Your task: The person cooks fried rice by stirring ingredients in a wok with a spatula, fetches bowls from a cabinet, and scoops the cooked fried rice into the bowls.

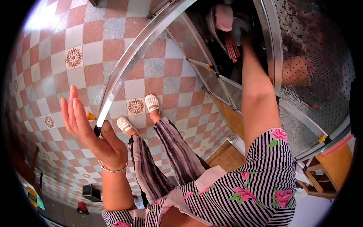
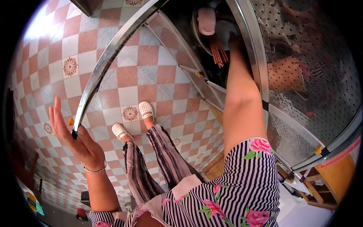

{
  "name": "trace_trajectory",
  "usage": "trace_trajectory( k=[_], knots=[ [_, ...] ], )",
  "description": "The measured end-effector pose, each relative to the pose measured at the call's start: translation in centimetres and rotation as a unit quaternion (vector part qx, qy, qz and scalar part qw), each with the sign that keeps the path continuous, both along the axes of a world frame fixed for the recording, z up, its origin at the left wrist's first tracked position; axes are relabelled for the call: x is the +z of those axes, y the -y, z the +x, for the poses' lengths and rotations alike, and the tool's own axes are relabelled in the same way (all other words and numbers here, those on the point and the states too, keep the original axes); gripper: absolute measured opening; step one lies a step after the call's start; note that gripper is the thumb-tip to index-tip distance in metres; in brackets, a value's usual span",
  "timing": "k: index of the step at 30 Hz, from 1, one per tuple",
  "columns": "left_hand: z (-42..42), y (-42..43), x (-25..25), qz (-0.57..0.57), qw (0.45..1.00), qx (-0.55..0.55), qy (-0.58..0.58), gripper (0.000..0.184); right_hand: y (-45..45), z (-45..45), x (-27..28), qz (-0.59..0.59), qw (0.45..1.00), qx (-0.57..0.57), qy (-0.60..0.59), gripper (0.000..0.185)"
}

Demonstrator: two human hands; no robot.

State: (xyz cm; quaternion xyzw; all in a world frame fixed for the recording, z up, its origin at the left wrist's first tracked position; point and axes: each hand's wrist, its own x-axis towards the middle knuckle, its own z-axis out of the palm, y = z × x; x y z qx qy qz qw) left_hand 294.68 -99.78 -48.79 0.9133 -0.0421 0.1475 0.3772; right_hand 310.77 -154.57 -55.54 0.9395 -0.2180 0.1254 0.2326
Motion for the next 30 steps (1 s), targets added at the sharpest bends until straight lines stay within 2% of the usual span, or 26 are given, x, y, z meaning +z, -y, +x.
trace_trajectory(
  k=[2,4,9,12,13,16,22,27,30],
  knots=[
    [0.1,0.0,0.2,0.006,1.000,-0.001,0.001,0.042,1.3,0.1,-0.4,0.005,0.997,0.073,0.024,0.068],
    [0.1,0.1,0.5,0.008,1.000,0.000,-0.002,0.041,2.0,0.4,-0.1,0.091,0.983,0.154,0.050,0.060],
    [-0.6,0.4,0.2,0.017,1.000,-0.013,0.000,0.041,1.6,0.3,-1.3,0.170,0.971,0.152,0.068,0.049],
    [-0.8,0.5,0.4,0.016,1.000,-0.024,0.003,0.041,5.0,1.0,-4.9,0.232,0.948,0.166,0.138,0.038],
    [-0.9,0.6,0.4,0.014,1.000,-0.026,0.003,0.041,5.9,1.1,-5.6,0.220,0.949,0.172,0.148,0.038],
    [-0.9,0.7,0.4,0.006,1.000,-0.028,0.001,0.041,6.0,0.8,-6.4,0.175,0.951,0.163,0.197,0.037],
    [-1.4,1.0,0.9,0.005,0.999,-0.039,-0.015,0.041,3.3,-0.2,-3.9,0.219,0.927,0.118,0.282,0.042],
    [-1.7,1.3,1.0,-0.002,0.999,-0.051,-0.017,0.040,1.4,0.1,-1.7,0.322,0.870,0.060,0.370,0.045],
    [-1.9,1.5,1.2,-0.005,0.998,-0.050,-0.022,0.039,0.5,0.8,-0.8,0.445,0.799,0.022,0.404,0.047]
  ],
)
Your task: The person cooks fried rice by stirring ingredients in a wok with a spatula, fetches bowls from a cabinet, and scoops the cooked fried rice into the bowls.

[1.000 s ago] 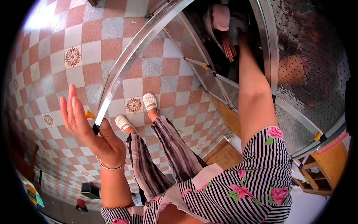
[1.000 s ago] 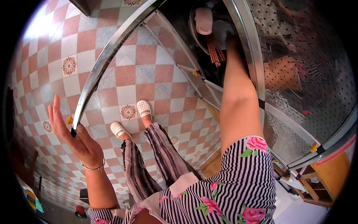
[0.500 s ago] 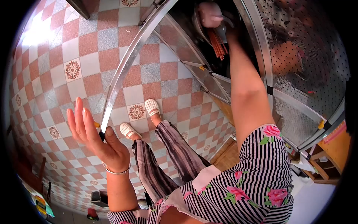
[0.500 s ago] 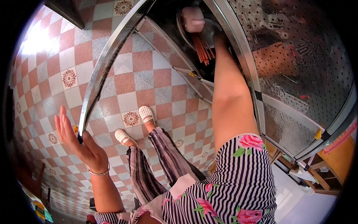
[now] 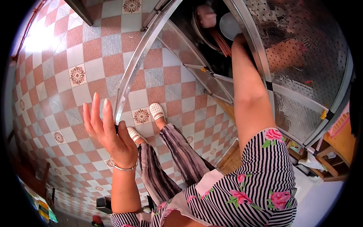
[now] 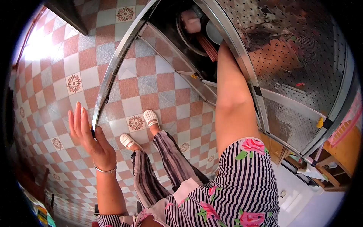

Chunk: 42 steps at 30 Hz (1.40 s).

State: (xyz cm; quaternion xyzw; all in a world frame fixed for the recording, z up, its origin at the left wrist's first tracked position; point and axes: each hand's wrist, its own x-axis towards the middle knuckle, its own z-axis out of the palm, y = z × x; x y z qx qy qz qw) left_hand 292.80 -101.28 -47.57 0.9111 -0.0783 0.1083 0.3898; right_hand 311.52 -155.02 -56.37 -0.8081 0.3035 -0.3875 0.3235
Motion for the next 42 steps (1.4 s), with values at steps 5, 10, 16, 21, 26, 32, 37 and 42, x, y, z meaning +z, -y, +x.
trace_trajectory(
  k=[5,10,16,21,26,32,37,42],
  knots=[
    [-0.2,0.3,0.1,-0.001,1.000,0.002,-0.018,0.036,-2.0,0.9,1.9,0.230,0.970,0.000,0.075,0.051],
    [-0.2,0.5,1.0,0.001,0.999,0.001,-0.035,0.036,-7.1,-2.8,4.1,0.302,0.939,-0.043,0.161,0.054],
    [-0.4,0.5,1.6,0.011,0.998,0.003,-0.064,0.040,-15.7,-9.0,6.8,0.334,0.928,-0.106,0.128,0.055],
    [-0.6,0.8,2.1,0.047,0.997,0.018,-0.061,0.039,-20.7,-16.4,7.3,0.390,0.920,-0.023,0.028,0.052],
    [-2.2,2.3,2.1,0.033,0.996,0.013,-0.087,0.045,-24.8,-25.7,12.7,0.388,0.913,0.036,-0.123,0.045],
    [-7.6,9.1,4.2,0.024,0.963,-0.243,-0.117,0.056,-21.1,-37.6,14.7,0.377,0.890,0.061,-0.250,0.051],
    [-10.4,6.4,6.3,-0.044,0.899,-0.247,-0.359,0.055,-19.7,-37.7,18.6,0.329,0.881,0.180,-0.287,0.036],
    [-16.7,-4.1,4.8,-0.003,0.918,-0.051,-0.394,0.046,-14.2,-31.0,14.1,0.177,0.873,0.324,-0.321,0.029]
  ],
)
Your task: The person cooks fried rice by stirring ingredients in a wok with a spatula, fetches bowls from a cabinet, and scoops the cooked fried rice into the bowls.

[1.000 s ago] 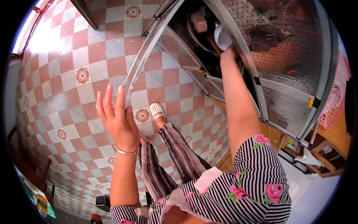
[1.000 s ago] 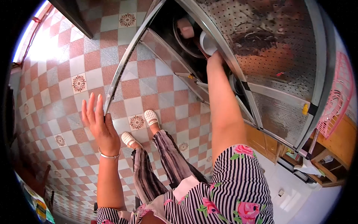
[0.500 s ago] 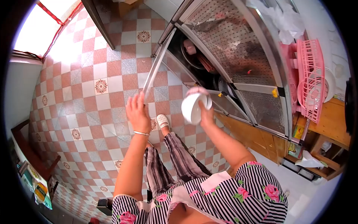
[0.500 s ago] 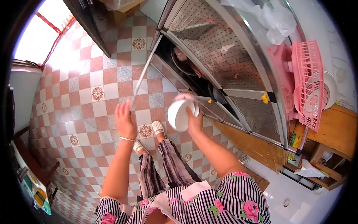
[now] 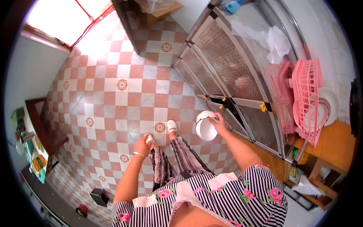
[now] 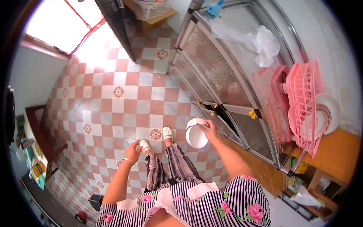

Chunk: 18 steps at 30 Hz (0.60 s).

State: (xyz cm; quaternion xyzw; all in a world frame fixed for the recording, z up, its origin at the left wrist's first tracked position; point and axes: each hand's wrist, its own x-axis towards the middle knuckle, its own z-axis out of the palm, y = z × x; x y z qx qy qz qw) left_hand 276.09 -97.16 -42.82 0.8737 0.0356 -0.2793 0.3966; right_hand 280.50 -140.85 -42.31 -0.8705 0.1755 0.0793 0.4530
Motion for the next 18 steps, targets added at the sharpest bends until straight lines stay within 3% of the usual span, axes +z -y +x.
trace_trajectory(
  k=[2,5,8,9,12,15,18],
  knots=[
    [-3.6,-3.7,0.6,0.022,0.997,0.066,-0.041,0.045,1.4,2.7,-0.4,0.031,0.999,0.001,-0.004,0.029],
    [-9.0,-6.2,1.0,0.000,0.982,0.160,-0.104,0.042,3.2,5.6,-0.5,-0.031,0.998,0.048,0.008,0.030],
    [-13.7,-6.5,0.6,-0.058,0.959,0.250,-0.123,0.039,-0.4,6.2,1.7,-0.088,0.994,0.059,0.024,0.031],
    [-13.7,-5.4,2.1,-0.081,0.950,0.271,-0.130,0.039,-1.9,6.5,1.9,-0.056,0.996,0.065,0.008,0.031],
    [-14.5,-2.5,3.0,-0.306,0.875,0.349,-0.136,0.045,-8.8,5.3,3.0,-0.018,0.994,0.105,-0.026,0.029],
    [-14.2,-3.8,5.7,-0.384,0.854,0.325,-0.133,0.056,-21.1,1.7,4.1,0.039,0.989,0.142,-0.029,0.028],
    [-14.8,-6.8,10.3,-0.420,0.817,0.384,-0.089,0.074,-31.7,-2.9,4.8,0.110,0.973,0.193,-0.056,0.027]
  ],
)
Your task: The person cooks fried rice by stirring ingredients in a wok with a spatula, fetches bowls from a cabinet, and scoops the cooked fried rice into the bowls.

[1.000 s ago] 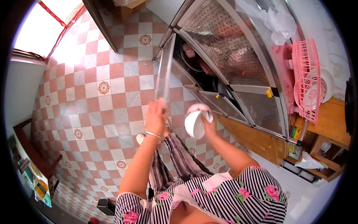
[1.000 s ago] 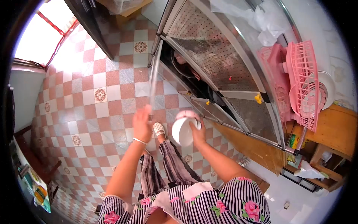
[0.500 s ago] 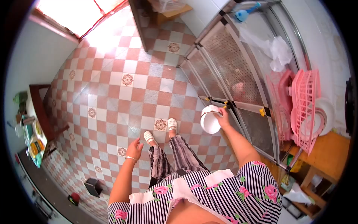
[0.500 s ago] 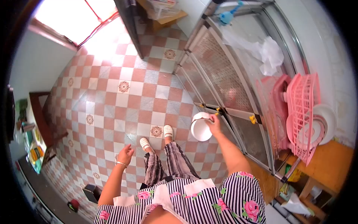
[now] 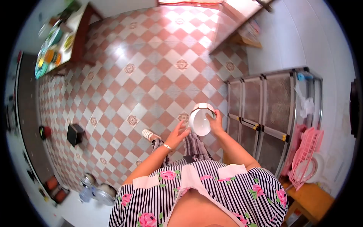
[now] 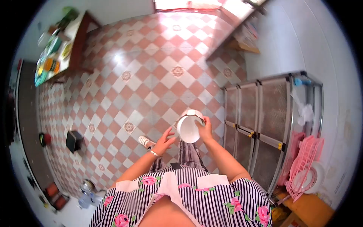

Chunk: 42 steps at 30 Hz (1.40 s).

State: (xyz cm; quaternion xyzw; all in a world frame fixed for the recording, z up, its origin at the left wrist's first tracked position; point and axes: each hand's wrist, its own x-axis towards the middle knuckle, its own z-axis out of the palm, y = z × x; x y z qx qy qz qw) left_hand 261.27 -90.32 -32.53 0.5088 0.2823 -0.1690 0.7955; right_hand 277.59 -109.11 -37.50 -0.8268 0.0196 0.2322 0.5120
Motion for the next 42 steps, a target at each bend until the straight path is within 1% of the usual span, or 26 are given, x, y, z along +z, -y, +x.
trace_trajectory(
  k=[2,3,5,8,10,11,12,13,16,17,18,19,21,24,25,26,27,30,31,33,34,36,38,40,41,42],
  knots=[
    [-2.5,-3.5,2.2,0.033,0.997,0.059,0.026,0.084,-7.8,-4.2,2.0,0.044,0.999,0.020,-0.023,0.027],
    [-4.6,-4.7,1.9,0.079,0.989,0.109,0.059,0.084,-11.1,-6.3,3.1,0.037,0.997,0.067,-0.004,0.028],
    [-9.8,-9.1,-0.2,0.176,0.953,0.213,0.124,0.086,-19.1,-11.7,6.1,0.060,0.995,0.075,-0.026,0.028],
    [-17.4,-15.1,0.6,0.173,0.956,0.226,0.076,0.078,-25.4,-17.6,6.6,0.061,0.985,0.161,-0.026,0.028],
    [-22.1,-19.9,4.1,0.143,0.955,0.259,0.012,0.071,-30.6,-21.2,6.9,0.060,0.970,0.236,-0.021,0.029],
    [-24.7,-18.9,7.5,0.129,0.951,0.280,0.007,0.069,-30.4,-23.5,11.1,0.069,0.961,0.269,-0.016,0.029],
    [-26.8,-20.8,7.9,0.102,0.949,0.299,0.000,0.067,-32.7,-25.4,12.1,0.066,0.952,0.298,-0.014,0.030],
    [-28.3,-22.3,7.0,0.107,0.925,0.362,0.029,0.064,-35.2,-26.9,11.3,0.071,0.942,0.328,0.010,0.030],
    [-32.8,-27.7,5.4,0.071,0.904,0.421,0.017,0.052,-42.4,-31.2,10.8,0.134,0.910,0.389,0.051,0.031],
    [-33.9,-29.7,5.2,0.048,0.890,0.452,0.017,0.051,-45.1,-32.0,10.4,0.121,0.896,0.422,0.065,0.031],
    [-37.3,-22.3,10.9,0.052,0.876,0.477,0.046,0.050,-38.4,-35.1,16.0,0.135,0.877,0.449,0.107,0.032],
    [-38.1,-25.5,9.7,0.022,0.865,0.500,0.040,0.049,-42.1,-35.6,14.5,0.114,0.865,0.474,0.116,0.033],
    [-39.7,-30.5,6.7,0.012,0.833,0.553,0.024,0.050,-48.9,-37.7,13.2,0.096,0.862,0.494,0.064,0.033],
    [-43.4,-38.1,5.7,0.007,0.805,0.593,0.002,0.052,-57.9,-41.9,12.7,0.088,0.840,0.532,0.057,0.034],
    [-47.3,-36.1,11.2,0.009,0.796,0.605,0.020,0.052,-56.2,-45.5,18.1,0.081,0.829,0.546,0.087,0.034],
    [-48.0,-39.5,10.4,0.012,0.781,0.624,0.022,0.051,-60.0,-46.0,16.7,0.075,0.815,0.567,0.099,0.034],
    [-49.6,-42.8,10.3,-0.002,0.760,0.649,0.003,0.048,-63.2,-47.5,15.3,0.119,0.815,0.561,0.088,0.036],
    [-56.3,-48.1,10.2,-0.071,0.701,0.704,-0.088,0.040,-72.8,-50.7,12.3,0.089,0.838,0.535,-0.067,0.035],
    [-58.7,-49.7,10.1,-0.072,0.693,0.712,-0.082,0.041,-76.0,-52.2,12.9,0.105,0.832,0.539,-0.074,0.035],
    [-62.4,-52.3,10.5,-0.080,0.632,0.764,-0.097,0.042,-81.6,-54.3,13.7,0.075,0.822,0.556,-0.094,0.034],
    [-64.2,-53.8,10.7,-0.102,0.574,0.809,-0.078,0.042,-85.0,-55.7,14.1,0.065,0.817,0.563,-0.102,0.034],
    [-67.7,-56.3,10.4,-0.107,0.510,0.850,-0.080,0.043,-91.2,-58.2,14.8,0.063,0.802,0.567,-0.177,0.035],
    [-71.8,-58.2,6.6,-0.123,0.476,0.868,-0.066,0.040,-96.5,-60.8,16.0,0.036,0.806,0.543,-0.233,0.036],
    [-74.7,-61.4,5.2,-0.136,0.473,0.861,-0.128,0.036,-101.3,-63.5,16.8,-0.011,0.828,0.492,-0.268,0.036],
    [-76.2,-63.3,3.8,-0.138,0.473,0.865,-0.099,0.032,-104.0,-63.9,14.2,-0.012,0.816,0.491,-0.303,0.036],
    [-77.0,-65.8,3.5,-0.136,0.483,0.860,-0.098,0.033,-106.2,-64.5,14.0,-0.014,0.821,0.489,-0.294,0.036]
  ],
)
